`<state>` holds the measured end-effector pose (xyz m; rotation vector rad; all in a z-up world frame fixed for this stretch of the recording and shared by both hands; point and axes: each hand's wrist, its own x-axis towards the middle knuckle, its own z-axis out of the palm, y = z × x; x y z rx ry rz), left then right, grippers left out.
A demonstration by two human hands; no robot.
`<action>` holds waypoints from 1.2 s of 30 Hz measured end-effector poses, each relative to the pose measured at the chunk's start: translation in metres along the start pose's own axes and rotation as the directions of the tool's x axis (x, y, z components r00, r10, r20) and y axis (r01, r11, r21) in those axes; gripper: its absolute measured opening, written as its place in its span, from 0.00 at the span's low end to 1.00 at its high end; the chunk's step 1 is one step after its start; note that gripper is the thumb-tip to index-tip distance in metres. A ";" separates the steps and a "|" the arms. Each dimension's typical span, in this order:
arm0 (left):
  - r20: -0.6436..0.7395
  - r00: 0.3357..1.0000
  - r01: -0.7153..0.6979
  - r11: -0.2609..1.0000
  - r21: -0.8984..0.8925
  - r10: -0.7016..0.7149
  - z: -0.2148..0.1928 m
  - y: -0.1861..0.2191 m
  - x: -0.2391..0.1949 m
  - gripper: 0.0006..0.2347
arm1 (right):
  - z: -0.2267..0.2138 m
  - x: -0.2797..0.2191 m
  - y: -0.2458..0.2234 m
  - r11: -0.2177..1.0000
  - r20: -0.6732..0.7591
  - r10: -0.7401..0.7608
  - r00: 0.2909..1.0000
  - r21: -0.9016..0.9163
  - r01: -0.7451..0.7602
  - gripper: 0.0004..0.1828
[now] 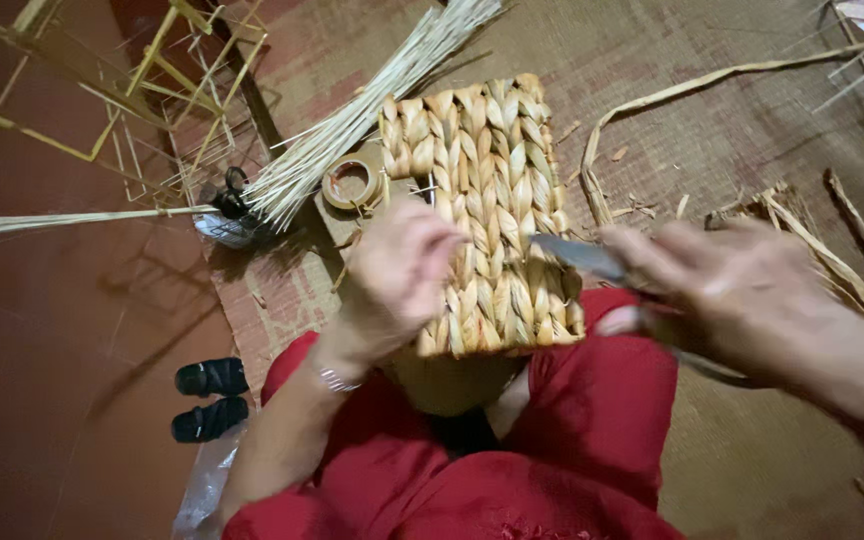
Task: The person trims the protruding ends of woven palm leaves on a rectangular basket using shears. They rotate the basket to access different sides and carefully cut the excess material flush with the frame.
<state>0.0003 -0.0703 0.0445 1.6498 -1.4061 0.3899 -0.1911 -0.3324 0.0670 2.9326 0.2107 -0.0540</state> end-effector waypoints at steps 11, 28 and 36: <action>-0.061 0.920 0.392 0.906 0.156 -0.388 -0.052 -0.008 -0.065 0.17 | 0.053 -0.061 0.001 0.600 0.025 0.426 0.904 0.740 -0.303 0.38; 0.329 0.624 0.589 0.151 -0.794 -0.708 0.022 0.030 -0.079 0.17 | 0.107 -0.032 -0.077 0.084 -0.141 0.596 0.791 0.990 0.113 0.23; 0.428 0.536 0.842 0.498 -0.207 -0.728 0.024 0.024 -0.007 0.17 | 0.121 -0.002 -0.048 -0.130 0.039 0.596 0.802 0.990 0.048 0.14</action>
